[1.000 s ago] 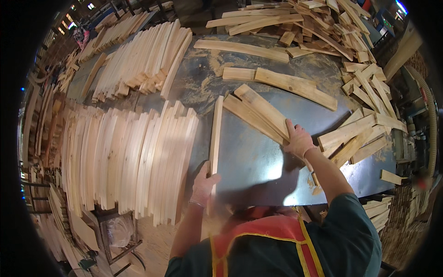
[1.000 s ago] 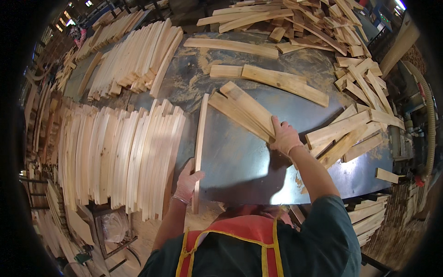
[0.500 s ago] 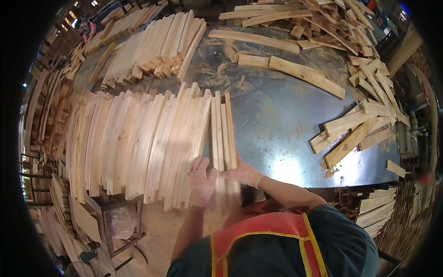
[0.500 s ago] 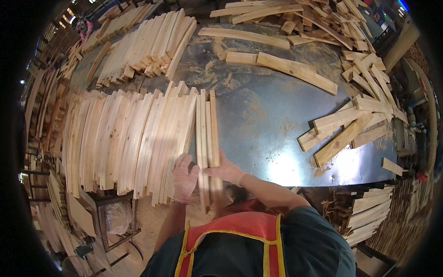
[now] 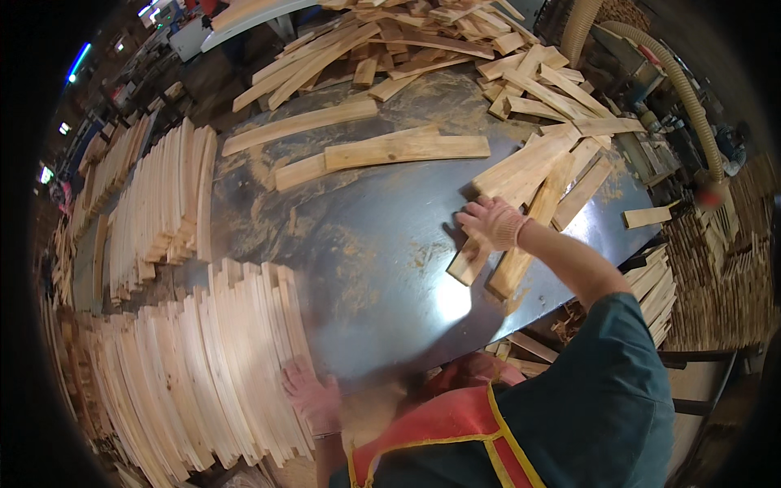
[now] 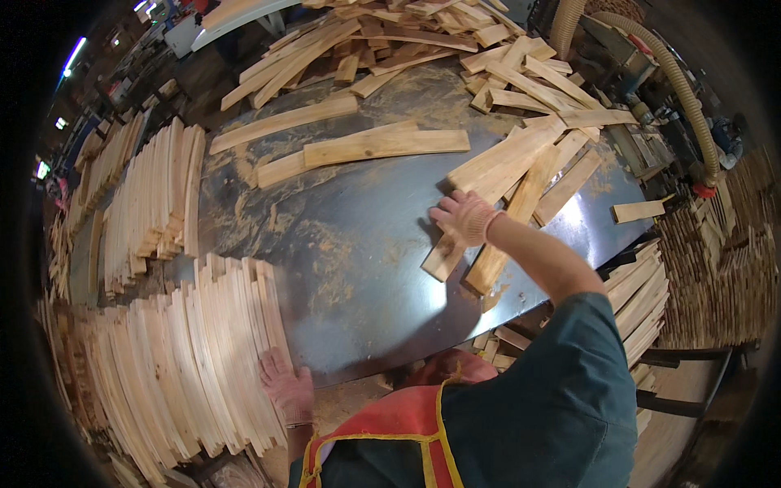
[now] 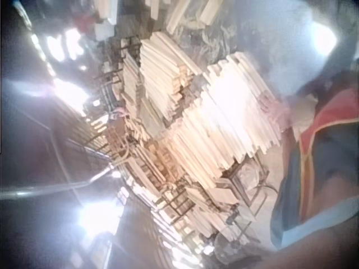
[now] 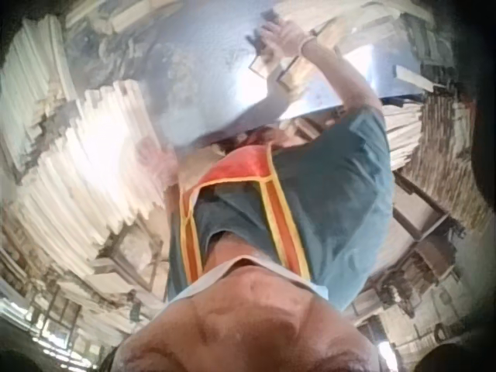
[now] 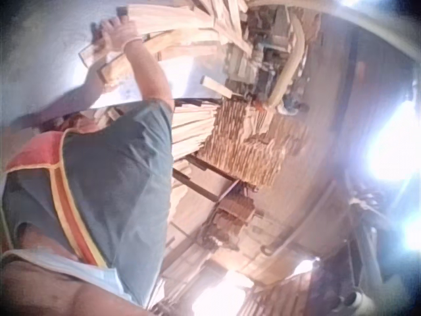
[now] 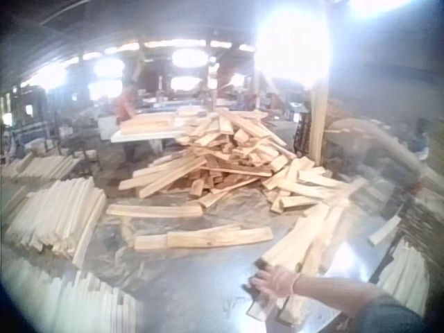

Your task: The person picks up wooden planks from a pile on the floor and stacks them into a neat arrangement. They repeatedly gather planks, align them, and place them onto a growing stack while wearing gloves.

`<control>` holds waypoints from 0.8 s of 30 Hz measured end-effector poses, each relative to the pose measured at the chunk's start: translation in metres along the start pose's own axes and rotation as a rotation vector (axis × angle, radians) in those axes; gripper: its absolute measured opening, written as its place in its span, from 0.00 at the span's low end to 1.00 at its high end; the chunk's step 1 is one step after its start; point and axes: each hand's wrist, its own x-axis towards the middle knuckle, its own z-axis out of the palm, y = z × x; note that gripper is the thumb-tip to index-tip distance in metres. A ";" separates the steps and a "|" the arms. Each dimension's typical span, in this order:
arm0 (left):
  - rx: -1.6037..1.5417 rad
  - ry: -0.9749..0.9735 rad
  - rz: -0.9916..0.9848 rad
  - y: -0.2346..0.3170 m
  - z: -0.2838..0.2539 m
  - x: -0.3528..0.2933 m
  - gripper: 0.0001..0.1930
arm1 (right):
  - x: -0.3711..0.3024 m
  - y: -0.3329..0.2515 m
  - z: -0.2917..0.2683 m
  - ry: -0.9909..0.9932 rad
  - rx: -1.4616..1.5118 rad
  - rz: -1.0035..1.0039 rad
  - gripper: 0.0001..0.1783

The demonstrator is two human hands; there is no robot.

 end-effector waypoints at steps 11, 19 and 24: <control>-0.390 -0.270 0.506 0.212 -0.035 0.046 0.55 | 0.034 -0.057 0.052 0.284 0.237 -0.730 0.38; -0.249 -0.383 0.698 0.285 -0.045 0.081 0.57 | 0.103 0.099 0.026 -0.047 -0.120 -0.050 0.45; -0.302 -0.218 0.636 0.259 0.002 0.069 0.38 | 0.126 0.064 0.006 -0.150 -0.085 -0.066 0.44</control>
